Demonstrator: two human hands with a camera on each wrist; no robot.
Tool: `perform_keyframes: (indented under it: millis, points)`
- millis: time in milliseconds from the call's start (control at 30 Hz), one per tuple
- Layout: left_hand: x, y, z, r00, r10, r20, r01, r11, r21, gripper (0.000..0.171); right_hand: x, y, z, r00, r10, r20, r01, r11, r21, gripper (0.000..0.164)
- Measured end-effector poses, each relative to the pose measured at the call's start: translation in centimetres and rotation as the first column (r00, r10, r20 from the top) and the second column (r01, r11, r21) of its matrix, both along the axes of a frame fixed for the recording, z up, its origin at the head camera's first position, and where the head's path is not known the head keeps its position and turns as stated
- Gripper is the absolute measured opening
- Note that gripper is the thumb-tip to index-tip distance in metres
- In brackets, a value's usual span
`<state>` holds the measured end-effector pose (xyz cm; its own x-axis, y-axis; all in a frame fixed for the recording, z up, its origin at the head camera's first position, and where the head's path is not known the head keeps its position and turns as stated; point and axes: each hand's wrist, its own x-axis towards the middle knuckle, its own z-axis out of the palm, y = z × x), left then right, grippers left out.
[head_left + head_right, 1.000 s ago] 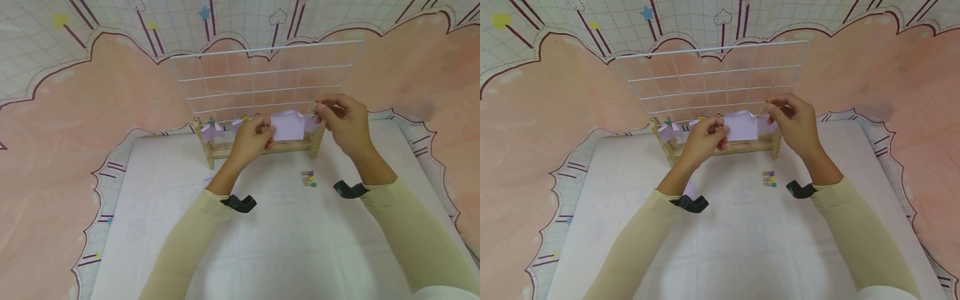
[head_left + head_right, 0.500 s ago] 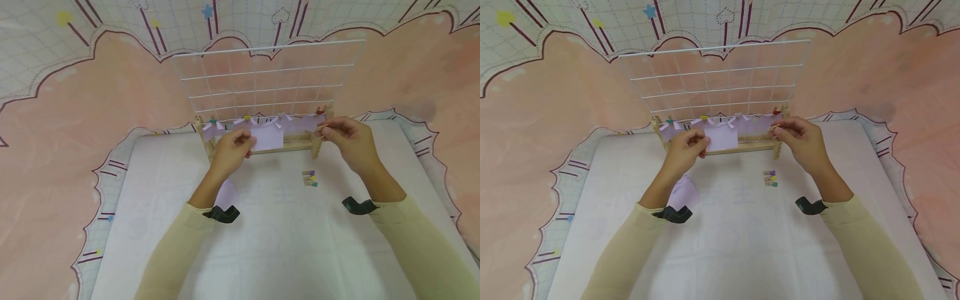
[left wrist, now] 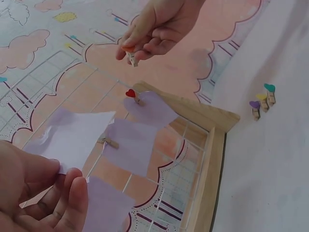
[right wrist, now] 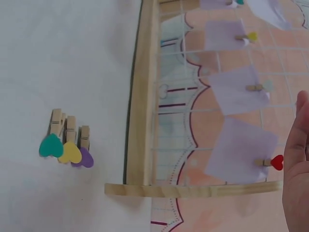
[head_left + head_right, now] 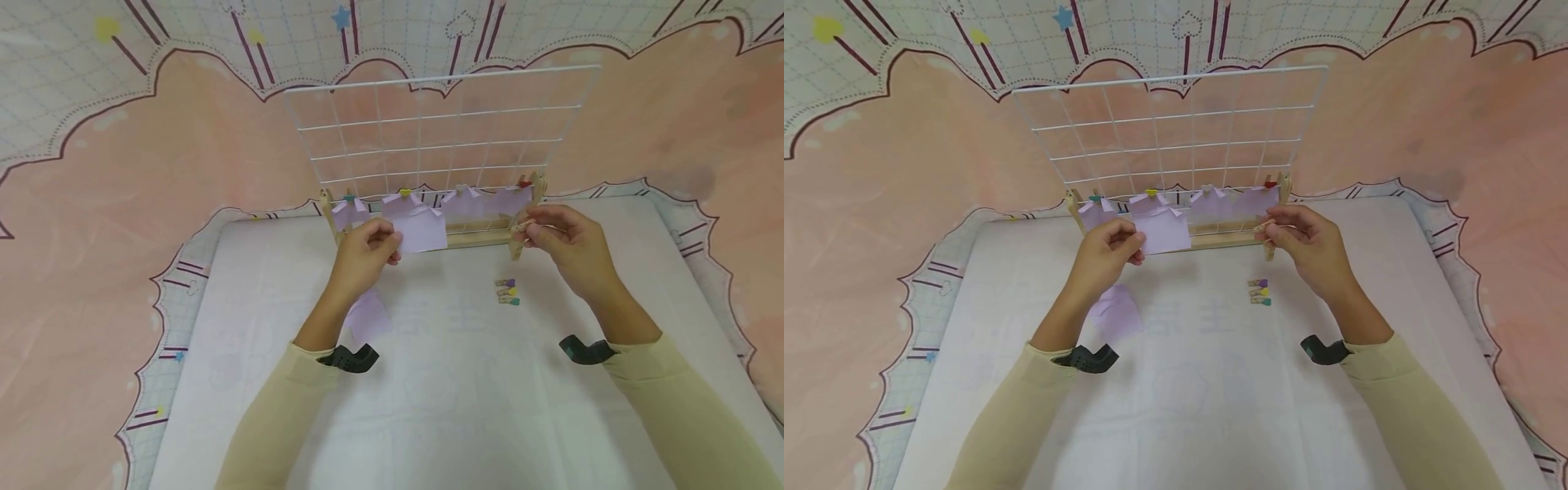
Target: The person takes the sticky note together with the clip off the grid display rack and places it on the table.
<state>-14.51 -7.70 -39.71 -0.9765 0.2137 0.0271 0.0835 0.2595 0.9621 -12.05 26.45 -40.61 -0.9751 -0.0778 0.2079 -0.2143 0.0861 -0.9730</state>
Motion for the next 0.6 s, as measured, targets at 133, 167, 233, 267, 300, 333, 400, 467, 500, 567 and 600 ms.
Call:
perform_keyframes:
  millis: [133,167,233,267,300,333,400,467,500,567,600]
  points:
    - [0.2,-0.2,-0.2,1.0,-0.005,-0.011,0.005,1.0,0.014,0.016,0.4,0.2,-0.3,1.0,0.0,-0.004,0.0,1.0,0.026,0.027]
    - [0.2,-0.3,-0.3,1.0,-0.004,-0.013,0.004,1.0,0.018,0.017,0.5,0.2,-0.3,1.0,0.001,-0.002,-0.001,0.999,0.034,0.026]
    - [0.2,-0.4,-0.4,1.0,-0.002,-0.017,0.003,1.0,0.022,0.018,0.7,0.2,-0.3,1.0,0.005,0.002,-0.005,0.999,0.037,0.025]
    - [0.3,-0.5,-0.5,1.0,-0.001,-0.018,0.001,1.0,0.021,0.02,0.7,0.3,-0.4,1.0,0.007,0.005,-0.007,0.999,0.041,0.025]
    - [0.3,-0.5,-0.5,1.0,0.001,-0.016,0.0,1.0,0.018,0.022,0.8,0.3,-0.4,1.0,0.01,0.007,-0.01,0.999,0.043,0.024]
    - [0.3,-0.6,-0.5,1.0,0.001,-0.01,-0.001,1.0,0.015,0.024,0.8,0.4,-0.5,1.0,0.015,0.01,-0.016,0.999,0.036,0.024]
    - [0.4,-0.7,-0.6,1.0,0.003,0.002,-0.004,1.0,0.013,0.028,0.8,0.6,-0.7,0.999,0.029,0.016,-0.029,1.0,0.005,0.022]
    - [0.4,-1.0,-0.6,1.0,0.008,0.013,-0.008,1.0,0.008,0.032,0.8,0.7,-0.8,0.999,0.045,0.024,-0.044,0.999,-0.032,0.021]
    - [0.4,-1.1,-0.6,1.0,0.011,0.017,-0.011,1.0,0.01,0.032,0.8,0.8,-0.9,0.998,0.053,0.032,-0.051,0.997,-0.051,0.02]
    - [0.4,-1.3,-0.7,1.0,0.015,0.021,-0.015,1.0,0.018,0.033,0.9,0.9,-1.0,0.997,0.061,0.05,-0.057,0.995,-0.078,0.02]
    - [0.4,-1.4,-0.7,1.0,0.018,0.022,-0.018,1.0,0.022,0.033,0.9,0.9,-1.0,0.996,0.06,0.059,-0.056,0.996,-0.072,0.02]
